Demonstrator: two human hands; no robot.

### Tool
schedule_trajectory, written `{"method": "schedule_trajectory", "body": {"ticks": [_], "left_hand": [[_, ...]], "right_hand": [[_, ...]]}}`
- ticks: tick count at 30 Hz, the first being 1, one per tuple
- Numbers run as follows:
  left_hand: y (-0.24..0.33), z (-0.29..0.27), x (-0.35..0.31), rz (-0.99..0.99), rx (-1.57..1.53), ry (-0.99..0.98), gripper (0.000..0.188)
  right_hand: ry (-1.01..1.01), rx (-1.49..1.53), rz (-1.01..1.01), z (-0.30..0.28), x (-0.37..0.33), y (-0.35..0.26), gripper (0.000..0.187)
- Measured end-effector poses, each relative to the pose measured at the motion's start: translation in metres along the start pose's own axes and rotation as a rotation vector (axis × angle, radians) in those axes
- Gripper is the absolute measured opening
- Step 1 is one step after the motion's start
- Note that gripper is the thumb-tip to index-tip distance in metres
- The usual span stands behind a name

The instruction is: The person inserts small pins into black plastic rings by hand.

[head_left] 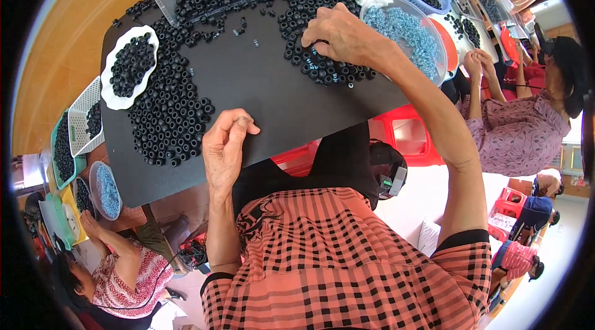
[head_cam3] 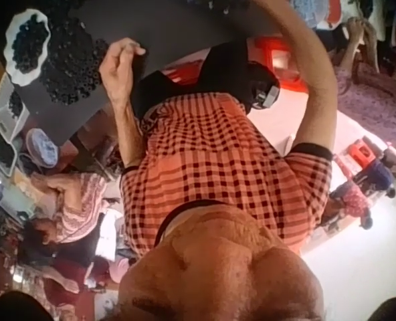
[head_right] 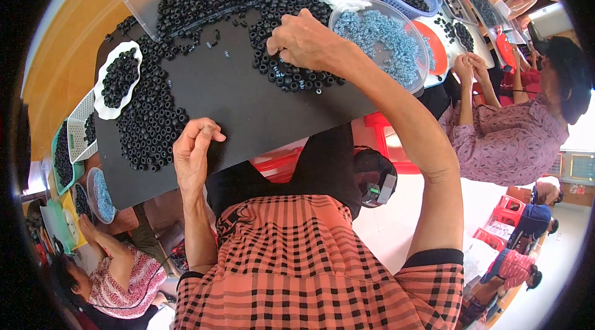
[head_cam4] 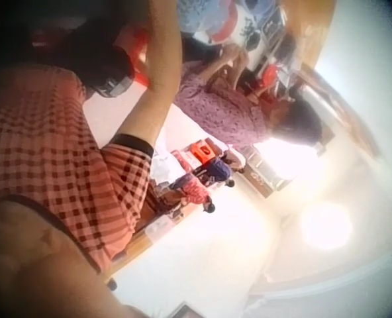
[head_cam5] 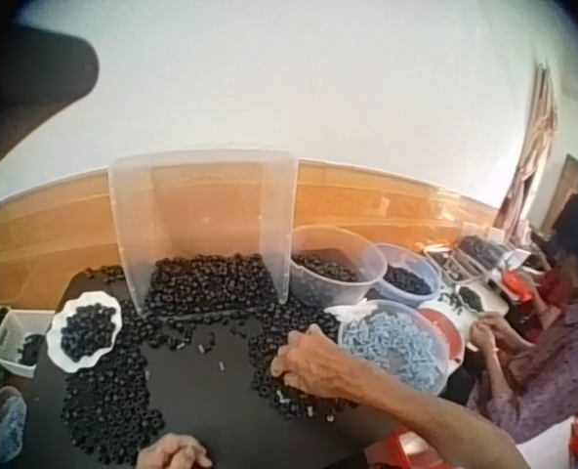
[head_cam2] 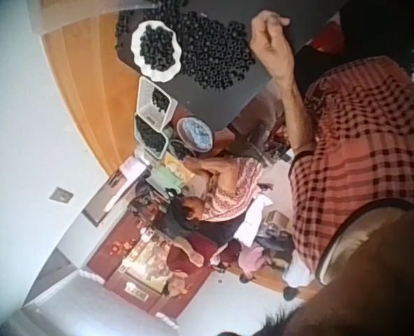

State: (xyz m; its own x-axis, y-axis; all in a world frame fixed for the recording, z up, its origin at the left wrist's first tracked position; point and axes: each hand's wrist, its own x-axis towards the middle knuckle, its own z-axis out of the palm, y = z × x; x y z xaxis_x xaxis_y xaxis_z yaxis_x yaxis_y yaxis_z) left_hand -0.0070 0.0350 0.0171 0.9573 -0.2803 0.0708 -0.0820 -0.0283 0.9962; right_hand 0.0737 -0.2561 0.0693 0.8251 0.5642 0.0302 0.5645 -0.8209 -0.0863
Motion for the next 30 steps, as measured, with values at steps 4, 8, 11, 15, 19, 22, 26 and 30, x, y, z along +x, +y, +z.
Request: {"method": "schedule_trajectory", "body": {"ticks": [4,8,11,15,19,22,26,30], "left_hand": [[-0.002,0.0,0.0,0.008,-0.003,-0.003,0.012],[-0.001,0.0,0.0,0.004,0.009,0.001,0.012],[0.0,0.001,0.0,0.004,0.023,0.006,0.012],[0.0,0.006,0.001,-0.013,0.012,-0.028,0.011],[-0.004,0.018,0.007,0.009,-0.159,-0.014,0.013],[0.014,0.027,0.012,-0.052,-0.071,0.09,0.018],[0.008,0.027,0.017,0.235,0.305,0.157,0.026],[0.003,0.024,0.018,0.322,0.365,0.171,0.025]], "right_hand": [[0.042,0.041,-0.049,0.008,-0.001,0.003,0.018],[0.036,0.011,-0.039,0.009,0.004,0.006,0.016],[0.053,-0.014,-0.04,0.011,0.007,0.008,0.013],[0.19,0.016,-0.036,0.006,0.01,0.003,0.012],[0.332,0.376,-0.102,-0.004,0.017,-0.029,0.012],[0.286,0.683,-0.042,0.001,0.019,-0.065,0.012],[0.255,0.941,0.053,0.012,0.02,-0.093,0.013],[0.202,1.196,0.16,0.031,0.02,-0.097,0.008]]}}
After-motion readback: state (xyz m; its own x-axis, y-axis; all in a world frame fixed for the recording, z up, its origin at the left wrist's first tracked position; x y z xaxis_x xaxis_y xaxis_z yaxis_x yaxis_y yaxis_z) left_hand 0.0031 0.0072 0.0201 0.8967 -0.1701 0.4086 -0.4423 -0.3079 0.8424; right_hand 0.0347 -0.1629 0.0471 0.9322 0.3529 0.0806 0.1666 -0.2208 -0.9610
